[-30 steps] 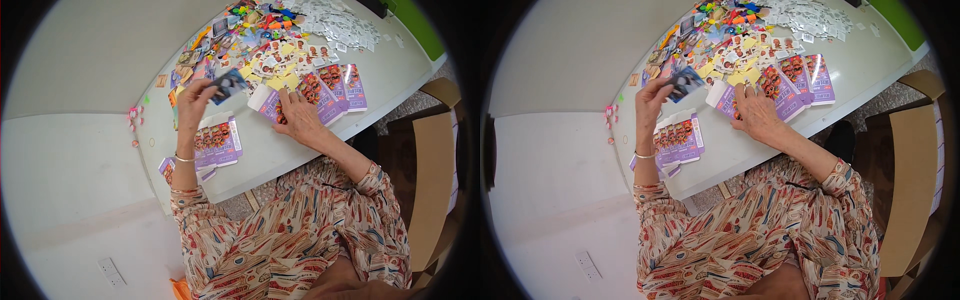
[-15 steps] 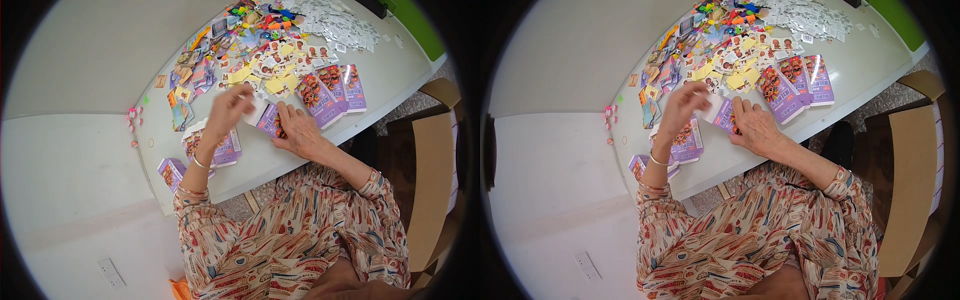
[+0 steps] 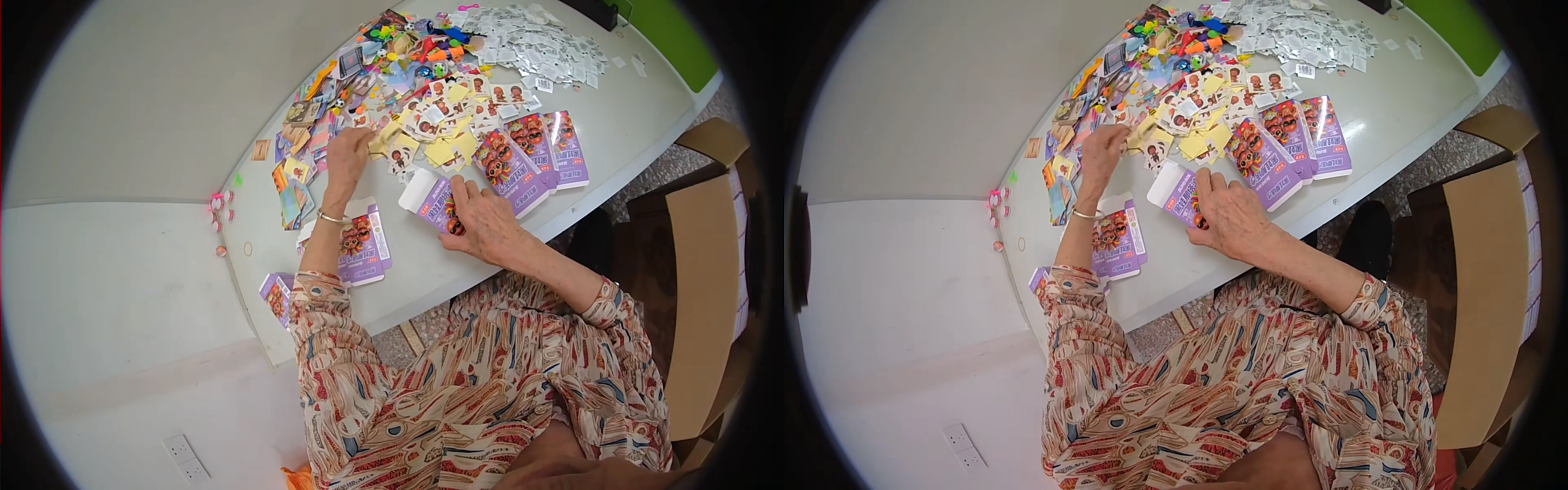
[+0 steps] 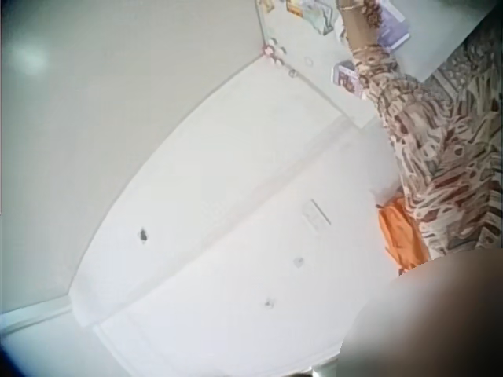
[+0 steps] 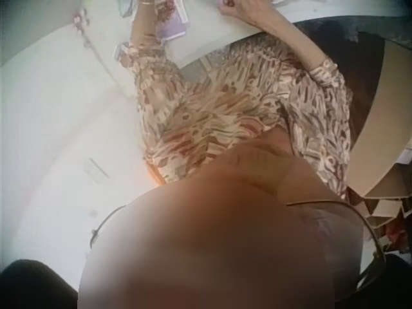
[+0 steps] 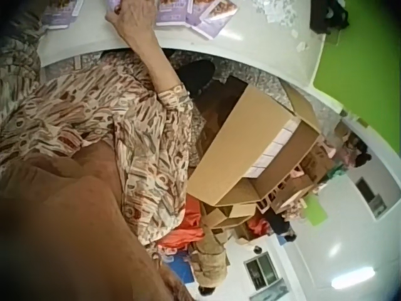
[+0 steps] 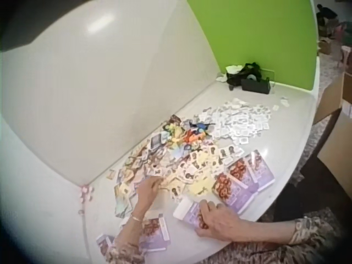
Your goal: Organizing and packing small product sets into bags and boxes.
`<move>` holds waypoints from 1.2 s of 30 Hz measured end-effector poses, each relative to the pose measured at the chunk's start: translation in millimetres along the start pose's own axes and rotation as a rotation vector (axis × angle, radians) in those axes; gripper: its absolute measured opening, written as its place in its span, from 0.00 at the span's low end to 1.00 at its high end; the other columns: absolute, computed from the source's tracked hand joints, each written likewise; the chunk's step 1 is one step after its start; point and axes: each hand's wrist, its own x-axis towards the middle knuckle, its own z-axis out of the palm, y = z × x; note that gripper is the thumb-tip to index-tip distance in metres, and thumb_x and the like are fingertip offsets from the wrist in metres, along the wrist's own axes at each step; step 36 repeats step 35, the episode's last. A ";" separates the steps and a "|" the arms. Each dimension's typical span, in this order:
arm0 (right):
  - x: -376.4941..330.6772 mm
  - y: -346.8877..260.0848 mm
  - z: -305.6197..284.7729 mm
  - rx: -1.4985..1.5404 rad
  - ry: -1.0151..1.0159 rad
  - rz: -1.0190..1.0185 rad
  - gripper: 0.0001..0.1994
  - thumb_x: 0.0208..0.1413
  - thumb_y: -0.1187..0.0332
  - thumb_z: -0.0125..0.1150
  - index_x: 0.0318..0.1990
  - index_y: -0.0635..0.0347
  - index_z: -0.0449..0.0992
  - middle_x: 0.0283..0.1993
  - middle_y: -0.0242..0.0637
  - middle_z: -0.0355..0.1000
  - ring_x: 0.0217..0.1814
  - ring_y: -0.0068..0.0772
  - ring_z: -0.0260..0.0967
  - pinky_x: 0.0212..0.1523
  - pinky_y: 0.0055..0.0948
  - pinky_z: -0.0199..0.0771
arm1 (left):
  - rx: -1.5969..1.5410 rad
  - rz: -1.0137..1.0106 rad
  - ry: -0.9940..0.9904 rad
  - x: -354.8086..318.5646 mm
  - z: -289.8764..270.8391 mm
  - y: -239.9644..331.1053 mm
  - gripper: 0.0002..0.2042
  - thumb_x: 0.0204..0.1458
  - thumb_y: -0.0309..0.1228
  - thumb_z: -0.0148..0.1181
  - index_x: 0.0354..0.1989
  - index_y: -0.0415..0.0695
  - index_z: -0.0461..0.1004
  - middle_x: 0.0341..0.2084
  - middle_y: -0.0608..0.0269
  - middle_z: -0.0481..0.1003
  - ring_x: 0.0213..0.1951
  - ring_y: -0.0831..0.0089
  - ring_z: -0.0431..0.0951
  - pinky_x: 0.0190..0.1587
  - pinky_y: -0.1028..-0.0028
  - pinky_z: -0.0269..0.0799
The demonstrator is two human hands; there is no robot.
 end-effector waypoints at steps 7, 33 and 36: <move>4.4 8.9 -2.7 0.039 -0.009 0.054 0.40 0.39 0.52 0.71 0.51 0.73 0.56 0.38 0.54 0.68 0.37 0.54 0.73 0.33 0.41 0.75 | -0.519 -0.273 -0.074 -7.7 -37.0 102.9 0.08 0.56 0.28 0.58 0.39 0.36 0.76 0.30 0.67 0.79 0.30 0.83 0.75 0.32 0.82 0.69; -9.9 6.1 -6.6 0.007 -0.018 0.030 0.42 0.36 0.53 0.72 0.52 0.73 0.56 0.38 0.50 0.66 0.37 0.49 0.71 0.33 0.38 0.76 | 0.104 -0.178 -0.149 35.8 -2.4 56.3 0.07 0.46 0.32 0.63 0.31 0.43 0.81 0.30 0.55 0.79 0.31 0.60 0.77 0.37 0.68 0.70; -14.9 4.0 -7.3 0.011 -0.002 -0.035 0.44 0.36 0.53 0.72 0.54 0.74 0.55 0.39 0.51 0.67 0.37 0.48 0.71 0.34 0.39 0.76 | 0.178 0.140 -0.033 44.0 15.1 34.8 0.13 0.48 0.37 0.64 0.35 0.40 0.80 0.33 0.54 0.79 0.40 0.67 0.77 0.46 0.67 0.68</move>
